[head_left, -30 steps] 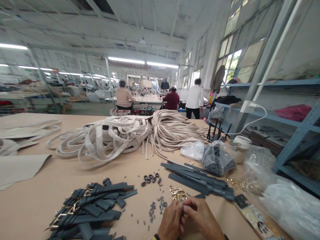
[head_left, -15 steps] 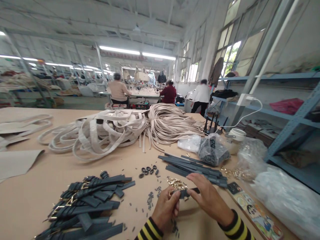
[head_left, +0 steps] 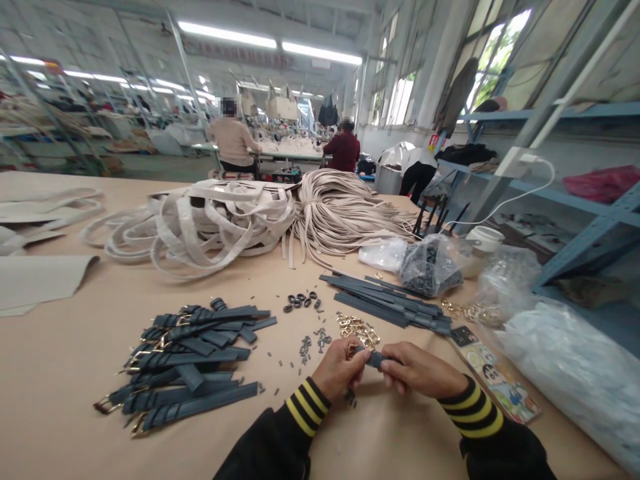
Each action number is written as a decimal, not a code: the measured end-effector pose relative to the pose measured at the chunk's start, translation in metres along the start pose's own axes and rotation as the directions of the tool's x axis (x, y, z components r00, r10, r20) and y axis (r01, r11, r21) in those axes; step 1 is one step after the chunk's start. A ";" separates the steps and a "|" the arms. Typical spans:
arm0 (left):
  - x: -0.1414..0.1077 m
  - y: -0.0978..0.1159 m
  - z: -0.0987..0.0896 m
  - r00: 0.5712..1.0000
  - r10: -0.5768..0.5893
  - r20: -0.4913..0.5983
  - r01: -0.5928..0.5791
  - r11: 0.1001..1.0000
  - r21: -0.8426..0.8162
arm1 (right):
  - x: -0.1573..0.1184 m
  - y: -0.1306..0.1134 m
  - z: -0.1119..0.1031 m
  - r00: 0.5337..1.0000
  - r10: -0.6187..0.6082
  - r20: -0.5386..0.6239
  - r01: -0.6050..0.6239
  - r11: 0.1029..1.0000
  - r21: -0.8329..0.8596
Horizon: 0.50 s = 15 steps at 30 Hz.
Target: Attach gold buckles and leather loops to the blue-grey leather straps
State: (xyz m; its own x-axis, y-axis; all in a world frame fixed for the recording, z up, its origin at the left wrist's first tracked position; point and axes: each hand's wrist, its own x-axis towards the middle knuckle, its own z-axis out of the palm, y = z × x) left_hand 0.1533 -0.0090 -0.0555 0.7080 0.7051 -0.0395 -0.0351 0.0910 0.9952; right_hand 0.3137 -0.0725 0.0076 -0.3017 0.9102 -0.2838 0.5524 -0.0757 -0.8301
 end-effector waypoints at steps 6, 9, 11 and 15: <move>0.002 0.000 0.006 0.992 -0.007 -0.128 0.003 0.999 -0.036 | 0.006 -0.001 0.003 0.992 -0.115 -0.042 0.112 0.992 -0.064; 0.002 -0.001 0.009 0.984 -0.009 -0.179 0.001 0.999 -0.045 | 0.010 0.000 0.007 0.994 -0.099 -0.039 0.099 0.995 -0.005; 0.002 -0.001 0.011 0.973 0.006 -0.231 -0.011 1.000 -0.019 | 0.012 0.002 0.010 0.993 -0.099 -0.058 0.101 0.994 0.030; 0.002 -0.002 0.010 0.955 0.019 -0.297 -0.013 1.000 0.022 | 0.017 0.009 0.014 0.992 -0.093 -0.081 0.101 0.989 0.111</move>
State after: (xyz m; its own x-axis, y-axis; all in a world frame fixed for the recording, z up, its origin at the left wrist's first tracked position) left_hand 0.1616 -0.0145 -0.0564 0.4660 0.8836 -0.0451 -0.0293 0.0664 0.9974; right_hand 0.3034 -0.0636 -0.0113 -0.2881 0.9431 -0.1660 0.4296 -0.0276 -0.9026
